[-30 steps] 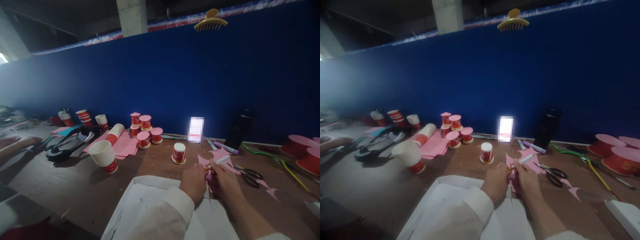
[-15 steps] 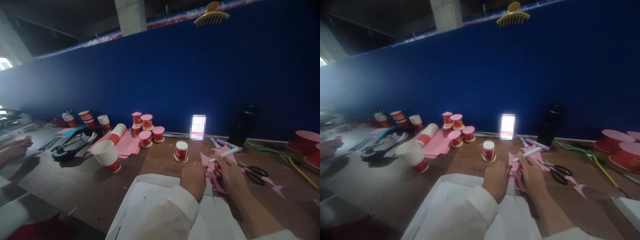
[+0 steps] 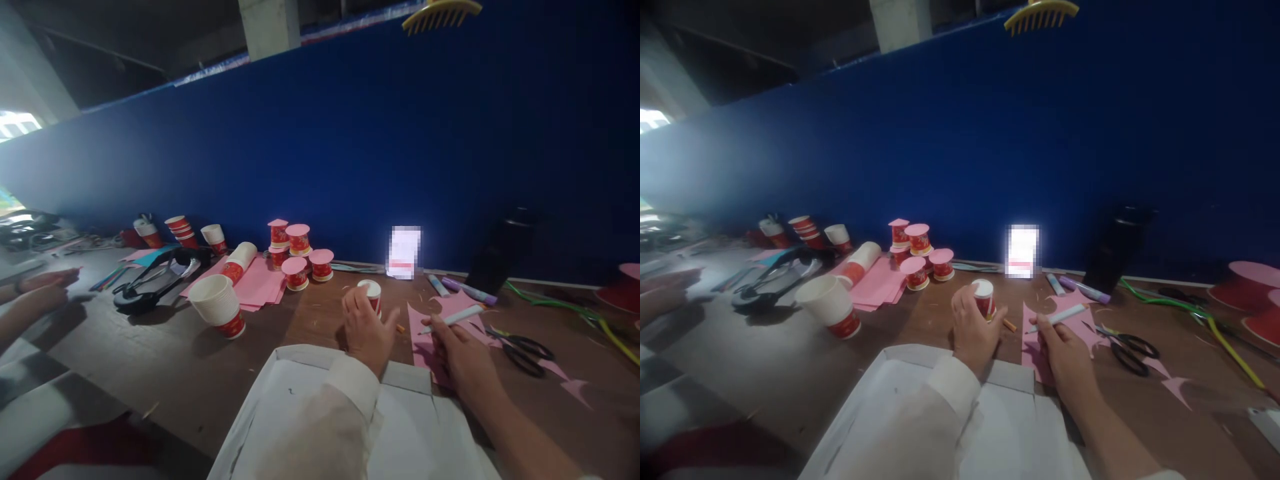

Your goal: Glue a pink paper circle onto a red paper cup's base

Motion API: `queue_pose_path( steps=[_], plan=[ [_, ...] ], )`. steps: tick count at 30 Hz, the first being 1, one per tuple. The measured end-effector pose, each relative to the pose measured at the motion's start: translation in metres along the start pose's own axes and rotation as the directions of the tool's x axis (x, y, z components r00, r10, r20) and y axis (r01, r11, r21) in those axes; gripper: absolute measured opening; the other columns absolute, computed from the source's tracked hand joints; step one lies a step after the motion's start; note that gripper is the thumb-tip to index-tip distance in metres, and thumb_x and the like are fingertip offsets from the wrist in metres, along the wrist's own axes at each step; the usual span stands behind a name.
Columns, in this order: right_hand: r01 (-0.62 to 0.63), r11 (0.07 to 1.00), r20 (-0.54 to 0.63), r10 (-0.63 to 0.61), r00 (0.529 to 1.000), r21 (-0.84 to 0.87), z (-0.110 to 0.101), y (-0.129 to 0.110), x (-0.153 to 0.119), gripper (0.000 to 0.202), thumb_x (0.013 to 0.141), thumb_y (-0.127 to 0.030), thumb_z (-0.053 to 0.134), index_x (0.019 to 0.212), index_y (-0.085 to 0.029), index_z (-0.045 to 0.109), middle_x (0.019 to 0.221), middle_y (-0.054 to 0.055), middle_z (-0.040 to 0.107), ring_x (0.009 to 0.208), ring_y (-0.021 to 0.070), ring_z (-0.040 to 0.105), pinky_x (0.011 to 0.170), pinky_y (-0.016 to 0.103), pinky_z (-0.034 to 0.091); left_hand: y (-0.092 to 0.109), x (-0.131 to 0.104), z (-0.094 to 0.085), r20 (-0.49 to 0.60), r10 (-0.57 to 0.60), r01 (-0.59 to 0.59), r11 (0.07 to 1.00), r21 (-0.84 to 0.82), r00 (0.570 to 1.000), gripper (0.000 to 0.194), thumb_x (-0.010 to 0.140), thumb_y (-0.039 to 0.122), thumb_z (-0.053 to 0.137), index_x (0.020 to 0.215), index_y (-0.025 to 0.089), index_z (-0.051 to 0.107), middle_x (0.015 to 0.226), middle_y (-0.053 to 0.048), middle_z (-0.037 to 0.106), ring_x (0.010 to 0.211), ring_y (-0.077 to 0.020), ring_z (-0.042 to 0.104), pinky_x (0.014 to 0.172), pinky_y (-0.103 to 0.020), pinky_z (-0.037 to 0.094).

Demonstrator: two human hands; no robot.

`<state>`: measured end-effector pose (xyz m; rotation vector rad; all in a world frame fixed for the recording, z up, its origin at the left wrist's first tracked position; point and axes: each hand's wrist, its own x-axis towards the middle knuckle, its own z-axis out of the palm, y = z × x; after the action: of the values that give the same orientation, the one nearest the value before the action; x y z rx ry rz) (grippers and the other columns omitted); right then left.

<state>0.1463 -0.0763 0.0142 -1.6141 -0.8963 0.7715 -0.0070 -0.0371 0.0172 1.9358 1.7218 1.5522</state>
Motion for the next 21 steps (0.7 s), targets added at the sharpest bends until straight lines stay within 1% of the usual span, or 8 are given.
queue_pose_path(
  steps=[2, 4, 6, 8, 11, 15, 18, 21],
  plan=[
    [-0.059, 0.998, 0.016, 0.059, 0.998, 0.021, 0.0, 0.0, 0.0, 0.049, 0.073, -0.069, 0.067, 0.073, -0.02, 0.065, 0.049, -0.004, 0.046, 0.044, 0.0113, 0.039, 0.041, 0.025, 0.029, -0.006, 0.008, 0.005, 0.028, -0.078, 0.078, 0.997, 0.004, 0.997, 0.077, 0.074, 0.038, 0.083, 0.14, 0.017, 0.047, 0.14, -0.02, 0.054, 0.138, -0.0352, 0.045, 0.117, -0.051, 0.035],
    [-0.063, 0.997, 0.018, 0.063, 0.998, 0.041, 0.001, -0.002, 0.0, 0.047, 0.073, -0.067, 0.068, 0.071, -0.021, 0.062, 0.05, -0.004, 0.046, 0.044, 0.0109, 0.038, 0.041, 0.025, 0.028, -0.011, 0.013, 0.01, 0.09, -0.156, 0.156, 0.988, 0.011, 0.984, 0.091, 0.07, 0.041, 0.085, 0.146, 0.016, 0.041, 0.148, -0.022, 0.048, 0.145, -0.0368, 0.039, 0.12, -0.051, 0.03],
    [-0.071, 0.993, 0.034, 0.068, 0.997, 0.09, 0.003, -0.005, -0.003, 0.045, 0.071, -0.066, 0.07, 0.073, -0.021, 0.062, 0.05, -0.005, 0.047, 0.043, 0.0104, 0.037, 0.04, 0.025, 0.026, -0.014, 0.016, 0.013, 0.149, -0.213, 0.214, 0.977, 0.012, 0.966, 0.098, 0.068, 0.042, 0.085, 0.15, 0.016, 0.037, 0.152, -0.023, 0.045, 0.148, -0.0375, 0.035, 0.121, -0.05, 0.027],
    [-0.073, 0.987, 0.051, 0.066, 0.996, 0.143, 0.005, -0.009, -0.006, 0.045, 0.069, -0.064, 0.074, 0.075, -0.021, 0.062, 0.051, -0.005, 0.048, 0.041, 0.0095, 0.035, 0.038, 0.025, 0.025, -0.014, 0.017, 0.013, 0.196, -0.241, 0.245, 0.97, 0.004, 0.95, 0.1, 0.068, 0.042, 0.084, 0.151, 0.015, 0.034, 0.154, -0.023, 0.044, 0.149, -0.0374, 0.034, 0.122, -0.05, 0.025],
    [-0.059, 0.983, 0.058, 0.05, 0.997, 0.171, 0.006, -0.012, -0.008, 0.045, 0.067, -0.063, 0.078, 0.072, -0.021, 0.061, 0.053, -0.004, 0.051, 0.041, 0.0084, 0.036, 0.038, 0.024, 0.026, -0.012, 0.019, 0.012, 0.237, -0.264, 0.275, 0.961, -0.014, 0.935, 0.098, 0.069, 0.041, 0.083, 0.15, 0.015, 0.035, 0.155, -0.023, 0.044, 0.149, -0.0368, 0.034, 0.122, -0.049, 0.025],
    [-0.072, 0.984, 0.06, 0.063, 0.996, 0.162, 0.004, -0.009, -0.007, 0.047, 0.068, -0.064, 0.078, 0.073, -0.02, 0.063, 0.052, -0.003, 0.054, 0.041, 0.008, 0.038, 0.037, 0.022, 0.028, -0.012, 0.023, 0.011, 0.239, -0.289, 0.305, 0.952, -0.031, 0.927, 0.087, 0.072, 0.034, 0.081, 0.147, 0.016, 0.041, 0.153, -0.021, 0.047, 0.146, -0.0349, 0.039, 0.121, -0.047, 0.029],
    [-0.059, 0.987, 0.052, 0.051, 0.997, 0.152, 0.001, -0.006, -0.005, 0.048, 0.068, -0.063, 0.078, 0.084, -0.018, 0.07, 0.051, -0.003, 0.053, 0.041, 0.009, 0.041, 0.036, 0.021, 0.029, -0.014, 0.024, 0.013, 0.202, -0.291, 0.303, 0.952, -0.034, 0.935, 0.074, 0.076, 0.032, 0.077, 0.142, 0.017, 0.047, 0.147, -0.018, 0.055, 0.14, -0.0329, 0.047, 0.118, -0.045, 0.034],
    [-0.022, 0.979, 0.051, 0.012, 0.999, 0.204, 0.0, -0.006, -0.005, 0.052, 0.067, -0.058, 0.081, 0.1, -0.019, 0.072, 0.061, -0.001, 0.062, 0.043, 0.0088, 0.044, 0.035, 0.02, 0.028, -0.01, 0.022, 0.011, 0.148, -0.239, 0.25, 0.966, -0.063, 0.96, 0.062, 0.08, 0.032, 0.073, 0.137, 0.02, 0.051, 0.136, -0.014, 0.062, 0.131, -0.0307, 0.055, 0.113, -0.045, 0.039]
  ],
)
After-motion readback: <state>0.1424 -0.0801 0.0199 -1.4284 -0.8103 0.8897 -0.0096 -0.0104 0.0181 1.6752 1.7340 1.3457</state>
